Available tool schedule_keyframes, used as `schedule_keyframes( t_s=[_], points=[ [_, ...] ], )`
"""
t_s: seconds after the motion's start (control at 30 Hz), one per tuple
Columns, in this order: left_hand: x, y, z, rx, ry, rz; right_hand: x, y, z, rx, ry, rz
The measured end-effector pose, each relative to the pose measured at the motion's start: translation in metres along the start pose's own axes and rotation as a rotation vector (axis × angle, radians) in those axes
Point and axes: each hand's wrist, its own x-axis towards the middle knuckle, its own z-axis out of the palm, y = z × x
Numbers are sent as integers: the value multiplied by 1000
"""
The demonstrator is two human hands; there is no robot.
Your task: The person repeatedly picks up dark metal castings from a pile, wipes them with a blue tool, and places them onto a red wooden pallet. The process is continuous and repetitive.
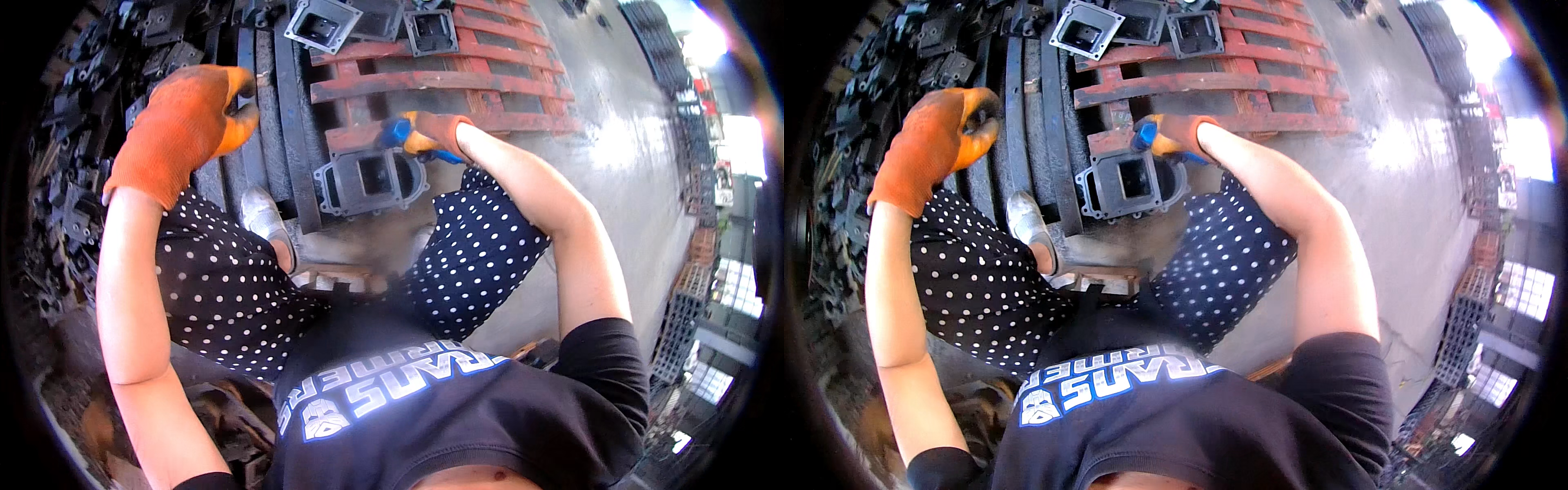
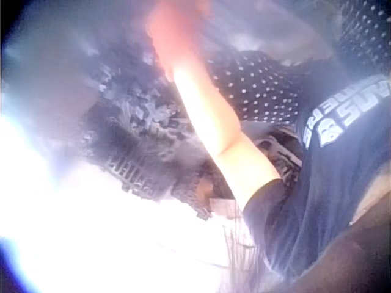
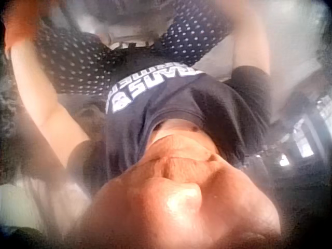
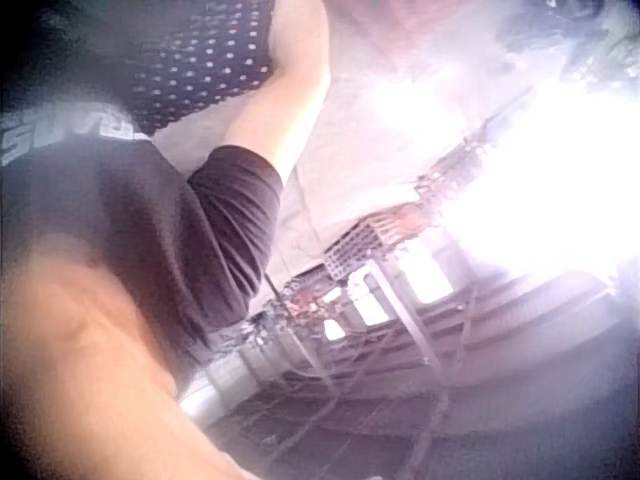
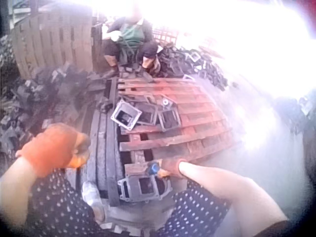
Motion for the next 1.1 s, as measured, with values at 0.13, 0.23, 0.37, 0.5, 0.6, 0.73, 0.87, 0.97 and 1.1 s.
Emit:
schedule_keyframes(
  t_s=[0.13,0.23,0.37,0.5,0.6,0.73,0.87,0.97,1.1],
  points=[
    [-6,6,3,119,-159,-77,67,5,39,-188,-5,-184],
    [23,18,39,137,-354,132,52,42,30,-203,0,-189],
    [28,42,95,115,-699,337,55,47,25,-161,89,-118],
    [33,94,180,-151,-776,182,46,69,17,221,48,26],
    [31,114,276,-578,-580,-89,51,97,5,-276,5,-21],
    [47,162,334,-490,-565,-444,40,99,6,-278,-25,176],
    [35,206,354,-377,-561,-466,27,104,19,103,264,230],
    [44,214,367,-206,-557,-498,30,93,12,-173,169,278],
    [55,212,370,-262,-600,-565,25,95,6,16,150,366]
  ],
)
